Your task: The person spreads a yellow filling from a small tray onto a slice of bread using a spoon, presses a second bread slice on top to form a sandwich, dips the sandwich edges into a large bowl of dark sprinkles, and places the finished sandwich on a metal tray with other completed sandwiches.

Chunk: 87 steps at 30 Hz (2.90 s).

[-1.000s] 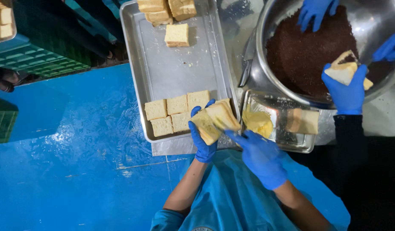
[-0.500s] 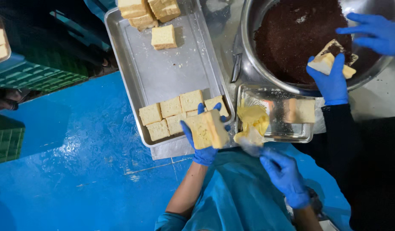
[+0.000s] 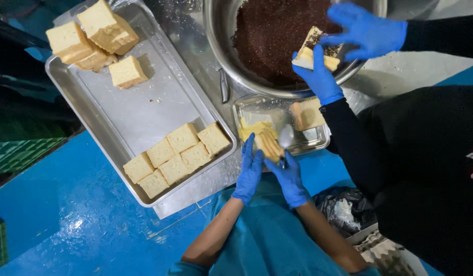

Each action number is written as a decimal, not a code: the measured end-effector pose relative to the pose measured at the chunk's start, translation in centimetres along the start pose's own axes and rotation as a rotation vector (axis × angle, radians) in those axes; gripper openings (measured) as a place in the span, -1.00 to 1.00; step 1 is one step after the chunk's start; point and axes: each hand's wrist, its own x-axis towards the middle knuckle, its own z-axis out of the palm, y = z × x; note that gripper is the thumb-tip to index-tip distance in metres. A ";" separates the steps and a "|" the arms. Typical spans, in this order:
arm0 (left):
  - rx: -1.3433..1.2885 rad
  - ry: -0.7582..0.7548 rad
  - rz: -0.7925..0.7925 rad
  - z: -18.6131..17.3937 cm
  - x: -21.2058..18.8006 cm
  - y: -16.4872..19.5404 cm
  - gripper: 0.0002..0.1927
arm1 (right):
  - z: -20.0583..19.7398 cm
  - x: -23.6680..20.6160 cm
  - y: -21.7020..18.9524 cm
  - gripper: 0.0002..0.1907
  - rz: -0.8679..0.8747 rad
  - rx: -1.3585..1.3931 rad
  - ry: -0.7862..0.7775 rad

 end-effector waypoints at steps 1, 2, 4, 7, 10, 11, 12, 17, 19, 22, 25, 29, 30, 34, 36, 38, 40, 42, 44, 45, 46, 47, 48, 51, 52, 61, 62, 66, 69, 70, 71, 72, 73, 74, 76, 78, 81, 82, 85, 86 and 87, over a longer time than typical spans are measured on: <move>-0.025 -0.003 -0.018 0.6 0.5 0.5 -0.30 | -0.6 0.4 0.2 -0.51 0.092 -0.012 0.096; -0.100 0.030 -0.126 1.3 1.2 1.0 -0.23 | -1.1 0.7 0.3 -0.53 0.114 0.144 0.087; -0.251 0.100 -0.342 2.4 2.6 1.7 -0.06 | -2.3 1.2 0.3 -0.55 0.156 0.453 0.063; -0.621 -0.079 -0.525 4.5 4.6 1.9 -0.15 | -4.2 1.2 0.0 -0.64 0.005 0.744 -0.137; -0.681 -0.071 -0.398 7.6 7.4 2.1 -0.24 | -6.3 0.4 -0.5 -0.50 0.269 0.476 0.172; -0.679 -0.038 -0.353 9.2 8.8 2.4 -0.25 | -7.1 -0.1 -0.7 -0.48 0.021 0.204 0.101; -0.678 -0.005 -0.311 10.9 10.0 2.9 -0.25 | -7.9 -0.5 -0.9 -0.46 -0.224 -0.072 0.031; 0.083 0.180 -0.148 16.9 11.9 6.0 -0.33 | -11.5 -2.7 -1.7 -0.46 0.199 0.133 0.199; 0.671 0.265 -0.110 18.1 11.9 7.0 -0.37 | -12.5 -3.1 -1.7 -0.51 0.226 0.196 0.294; 0.632 0.388 -0.055 17.9 12.0 7.5 -0.23 | -13.1 -3.0 -1.1 -0.51 0.189 0.404 0.261; 0.605 0.336 0.010 16.5 11.3 6.8 -0.18 | -12.9 -1.9 -0.3 -0.51 0.208 0.240 0.287; 0.358 0.217 0.248 10.2 7.9 4.2 -0.31 | -11.4 0.8 0.9 -0.50 0.272 0.259 0.272; 0.319 0.195 0.309 7.1 7.0 3.5 -0.38 | -10.9 1.6 1.1 -0.50 0.285 0.265 0.278; 0.588 0.350 0.329 -9.2 6.4 1.1 -0.49 | -8.6 4.3 1.4 -0.54 0.423 0.220 0.356; 0.860 0.328 0.293 -17.0 6.0 0.6 -0.37 | -7.6 5.1 1.3 -0.63 0.457 0.195 0.409; 1.038 0.224 0.277 -20.1 6.3 0.2 -0.17 | -6.9 5.5 1.1 -0.71 0.429 0.155 0.428; 1.119 -0.008 0.334 -21.3 7.0 0.0 0.05 | -6.5 5.7 0.9 -0.77 0.332 0.114 0.401; 1.161 -0.041 0.410 -19.4 7.6 0.0 0.20 | -6.5 5.5 0.7 -0.75 0.342 0.194 0.404; 1.257 -0.113 0.374 -17.3 8.4 0.2 0.23 | -6.8 5.2 0.5 -0.71 0.333 0.260 0.398; 1.327 -0.172 0.300 -16.3 8.7 0.3 0.20 | -7.1 5.0 0.5 -0.69 0.317 0.284 0.393; 1.395 -0.232 0.225 -15.7 8.9 0.4 0.18 | -7.4 4.7 0.4 -0.67 0.302 0.309 0.389; 1.294 -0.225 0.220 -15.8 8.8 0.6 0.17 | -7.7 4.3 0.3 -0.67 0.362 0.281 0.425; 1.195 -0.219 0.217 -16.1 8.6 1.0 0.17 | -8.0 3.9 0.3 -0.66 0.421 0.257 0.462; 0.814 -0.123 0.047 -17.2 7.9 2.1 0.12 | -8.0 1.8 -0.1 -0.63 0.357 0.344 0.483; 0.674 -0.081 -0.040 -17.4 7.4 2.4 0.10 | -7.7 0.9 -0.3 -0.63 0.282 0.339 0.478; -0.976 0.026 -0.474 -10.3 0.1 0.8 -0.41 | 3.7 -4.5 -4.1 -0.30 -0.432 -0.371 -0.048; -1.065 -0.026 -0.478 -9.4 -0.5 0.5 -0.36 | 5.0 -4.4 -4.8 -0.17 -0.544 -0.420 -0.191; -0.818 -0.160 -0.264 -10.6 -1.9 0.6 -0.20 | 8.5 -3.7 -7.1 -0.28 -0.502 -0.306 -0.370; -0.392 -0.094 -0.130 -12.0 -3.4 2.6 -0.03 | 9.4 -3.2 -8.0 -0.44 -0.242 -0.244 -0.386; -0.284 -0.056 -0.112 -12.1 -3.8 3.6 0.05 | 9.5 -3.1 -8.3 -0.44 -0.243 -0.192 -0.424; -0.339 -0.031 -0.117 -12.2 -4.1 4.7 0.06 | 9.6 -3.0 -8.5 -0.44 -0.241 -0.141 -0.462; -0.395 -0.007 -0.122 -12.1 -4.4 5.9 0.08 | 9.5 -2.9 -8.6 -0.45 -0.236 -0.158 -0.488; -0.450 0.017 -0.124 -12.1 -4.6 7.0 0.09 | 9.4 -2.8 -8.8 -0.46 -0.234 -0.174 -0.512; -0.344 0.050 -0.077 -12.4 -4.8 8.0 0.07 | 9.3 -2.7 -9.0 -0.48 -0.235 -0.189 -0.536; -0.132 0.113 0.009 -13.3 -5.5 9.8 0.01 | 8.9 -2.4 -9.3 -0.37 -0.104 0.059 -0.667; 0.023 0.187 0.349 -14.7 -5.3 10.9 -0.10 | 8.7 -2.2 -9.6 -0.28 -0.002 0.159 -0.736; 0.387 0.226 0.644 -16.8 -4.9 11.5 -0.21 | 8.6 -2.0 -9.9 -0.17 0.100 0.086 -0.756; 0.531 0.225 0.706 -17.4 -4.7 11.6 -0.23 | 8.7 -2.0 -10.0 -0.13 0.132 0.064 -0.761; 0.533 0.030 0.716 -18.3 -4.2 11.4 -0.28 | 9.0 -2.1 -10.2 -0.12 0.204 0.249 -0.903; 0.516 0.023 0.694 -18.5 -4.3 11.3 -0.23 | 9.2 -2.2 -10.2 -0.13 0.222 0.354 -0.972; 0.498 0.016 0.673 -18.5 -4.5 11.1 -0.18 | 9.3 -2.3 -10.2 -0.15 0.235 0.286 -0.894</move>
